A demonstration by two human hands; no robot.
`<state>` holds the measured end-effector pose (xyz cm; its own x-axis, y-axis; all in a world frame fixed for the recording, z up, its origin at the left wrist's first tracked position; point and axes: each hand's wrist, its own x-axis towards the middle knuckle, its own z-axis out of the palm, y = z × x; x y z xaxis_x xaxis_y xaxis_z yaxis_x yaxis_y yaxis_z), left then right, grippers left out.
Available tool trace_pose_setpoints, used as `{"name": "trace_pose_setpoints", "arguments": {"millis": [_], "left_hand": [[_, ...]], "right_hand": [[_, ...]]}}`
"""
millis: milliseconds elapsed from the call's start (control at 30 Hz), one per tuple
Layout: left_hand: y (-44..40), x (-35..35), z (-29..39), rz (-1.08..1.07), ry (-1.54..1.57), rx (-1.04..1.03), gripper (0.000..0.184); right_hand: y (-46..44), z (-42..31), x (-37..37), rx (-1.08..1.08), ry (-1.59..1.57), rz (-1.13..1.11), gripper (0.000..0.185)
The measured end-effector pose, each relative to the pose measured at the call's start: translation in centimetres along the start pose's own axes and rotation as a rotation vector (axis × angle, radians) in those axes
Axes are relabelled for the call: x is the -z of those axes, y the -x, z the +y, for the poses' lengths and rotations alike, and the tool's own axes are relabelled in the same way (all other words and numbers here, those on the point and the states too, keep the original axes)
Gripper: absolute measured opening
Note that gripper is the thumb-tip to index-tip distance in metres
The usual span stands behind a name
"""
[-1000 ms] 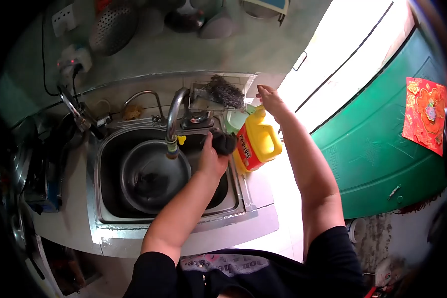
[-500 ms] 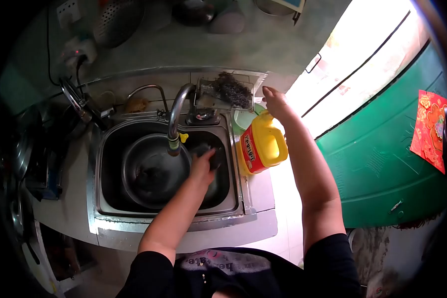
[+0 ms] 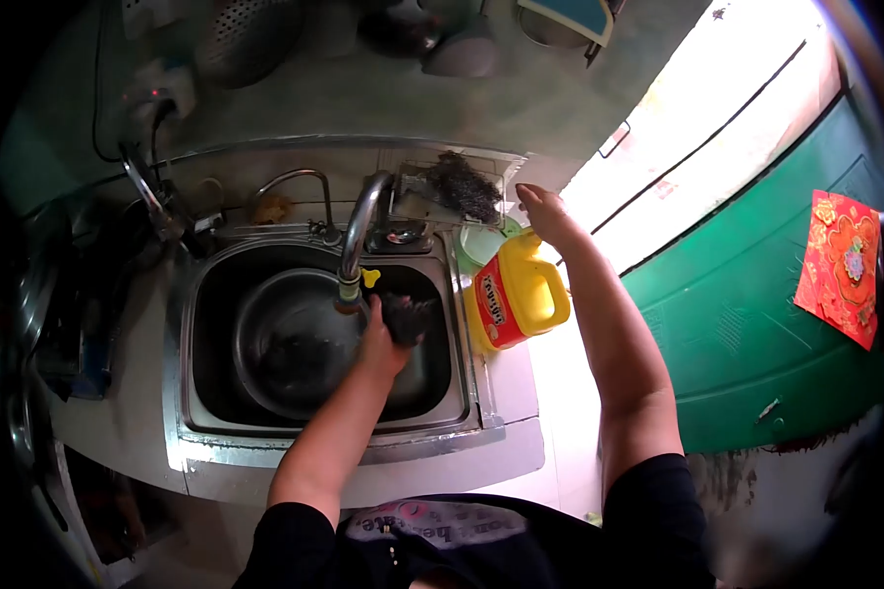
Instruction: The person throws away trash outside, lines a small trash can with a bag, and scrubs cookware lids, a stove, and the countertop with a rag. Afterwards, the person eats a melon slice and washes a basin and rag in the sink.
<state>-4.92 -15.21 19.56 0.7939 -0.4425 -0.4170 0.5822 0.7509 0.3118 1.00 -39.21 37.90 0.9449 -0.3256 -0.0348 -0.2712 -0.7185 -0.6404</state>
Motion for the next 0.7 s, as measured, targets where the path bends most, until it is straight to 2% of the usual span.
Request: {"name": "trace_pose_setpoints", "arguments": {"millis": [100, 200, 267, 333, 433, 600, 667, 700], "left_hand": [[-0.9, -7.6, -1.1, -0.156, 0.189, 0.000, 0.044], [-2.7, -12.6, -1.6, -0.321, 0.247, -0.030, 0.041], [-2.9, -14.7, -2.0, -0.311, 0.246, -0.020, 0.040], [-3.2, -15.2, -2.6, -0.241, 0.203, -0.041, 0.041], [-3.2, -15.2, -3.4, -0.274, 0.209, -0.029, 0.041], [-2.5, -15.1, -3.7, -0.248, 0.228, -0.025, 0.040], [-1.7, -14.5, -3.6, -0.237, 0.256, 0.038, 0.041], [-1.4, -14.1, -3.7, -0.233, 0.253, 0.033, 0.041]], "right_hand": [[-0.6, 0.9, 0.2, 0.005, 0.018, -0.093, 0.049], [-0.9, 1.1, 0.0, -0.008, 0.061, -0.078, 0.046], [-0.5, 1.0, -0.1, 0.023, 0.047, -0.039, 0.044], [-0.3, 1.3, -0.9, 0.048, 0.018, -0.004, 0.043], [-2.3, 4.2, -2.4, 0.144, 0.146, 0.010, 0.045], [-0.4, 1.1, -1.0, 0.044, 0.139, 0.017, 0.049], [0.0, 0.9, -0.7, 0.031, 0.149, 0.010, 0.051], [0.2, 1.0, -0.7, 0.195, 0.238, 0.297, 0.048]]}}
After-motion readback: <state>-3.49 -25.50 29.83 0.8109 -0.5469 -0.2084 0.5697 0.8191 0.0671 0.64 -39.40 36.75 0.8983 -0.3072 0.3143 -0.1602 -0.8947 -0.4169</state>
